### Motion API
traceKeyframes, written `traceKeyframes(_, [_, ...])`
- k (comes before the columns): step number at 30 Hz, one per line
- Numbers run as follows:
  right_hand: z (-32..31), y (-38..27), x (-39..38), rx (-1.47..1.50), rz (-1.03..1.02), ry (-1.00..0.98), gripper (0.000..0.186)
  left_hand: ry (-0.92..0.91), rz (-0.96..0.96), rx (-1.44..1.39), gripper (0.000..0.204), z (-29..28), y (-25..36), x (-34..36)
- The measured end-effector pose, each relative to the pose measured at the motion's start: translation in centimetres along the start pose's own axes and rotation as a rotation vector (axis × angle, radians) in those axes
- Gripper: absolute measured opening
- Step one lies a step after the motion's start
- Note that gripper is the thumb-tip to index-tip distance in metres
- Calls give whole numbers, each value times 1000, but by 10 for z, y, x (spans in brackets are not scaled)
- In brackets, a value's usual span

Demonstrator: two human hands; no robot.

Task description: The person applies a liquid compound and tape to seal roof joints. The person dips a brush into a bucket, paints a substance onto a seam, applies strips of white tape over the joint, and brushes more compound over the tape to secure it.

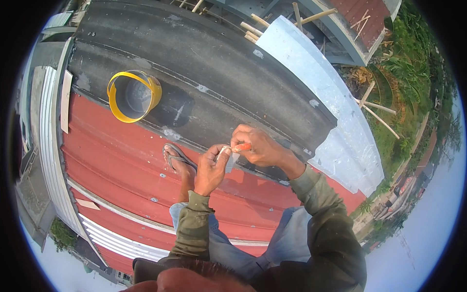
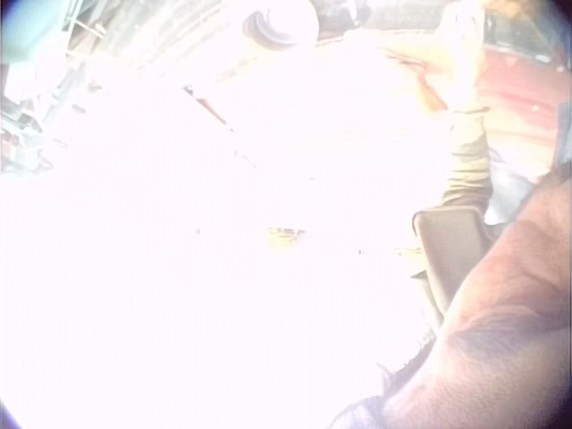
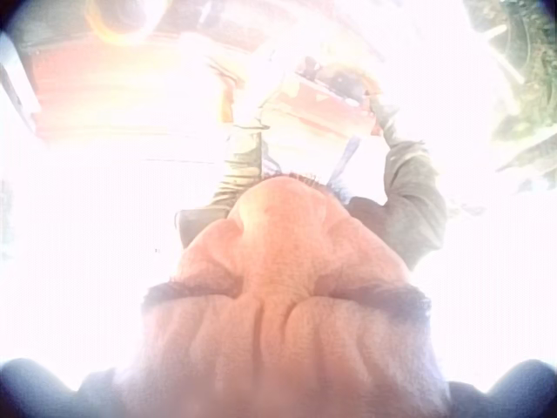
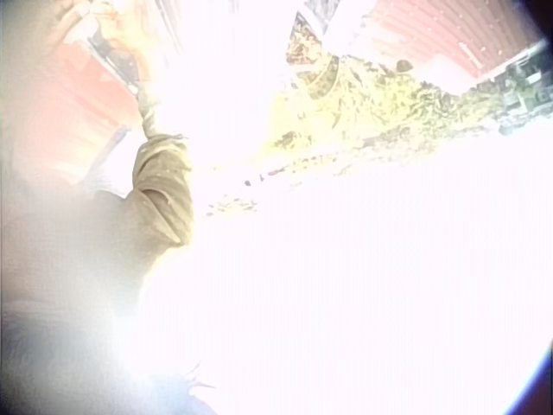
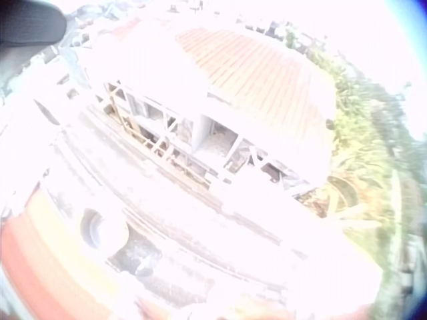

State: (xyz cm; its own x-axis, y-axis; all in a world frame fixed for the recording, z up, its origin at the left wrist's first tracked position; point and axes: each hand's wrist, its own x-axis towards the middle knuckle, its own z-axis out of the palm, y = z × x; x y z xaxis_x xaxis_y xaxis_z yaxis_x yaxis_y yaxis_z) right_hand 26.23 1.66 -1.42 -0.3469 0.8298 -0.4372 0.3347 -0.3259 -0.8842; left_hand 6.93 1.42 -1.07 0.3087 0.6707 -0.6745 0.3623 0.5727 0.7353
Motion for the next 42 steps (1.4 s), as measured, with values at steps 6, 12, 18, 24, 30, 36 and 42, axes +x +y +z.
traceKeyframes(6, [-3, 1, 4, 74, -86, -20, 7, 21, -41, -180, 24, -1, -3, 1])
traceKeyframes(12, [-7, 2, 9, -9, -79, -69, 9, 49, -2, -37, 23, -5, 2, 0])
traceKeyframes(18, [-6, -5, 7, -54, -176, -72, 6, -46, -45, -22, 24, -10, 1, 0])
traceKeyframes(24, [1, -9, 12, -34, -233, -41, 8, -58, -185, -202, 23, -15, -5, 2])
traceKeyframes(30, [8, -10, 16, -42, -235, -13, 10, -45, -232, -293, 20, -20, -5, 2])
traceKeyframes(36, [11, -13, 14, -24, -218, 74, 7, -96, -307, -675, 19, -24, 4, 1])
traceKeyframes(42, [11, -14, 23, 41, -162, 79, 11, -125, -220, -630, 32, -31, 4, 1])
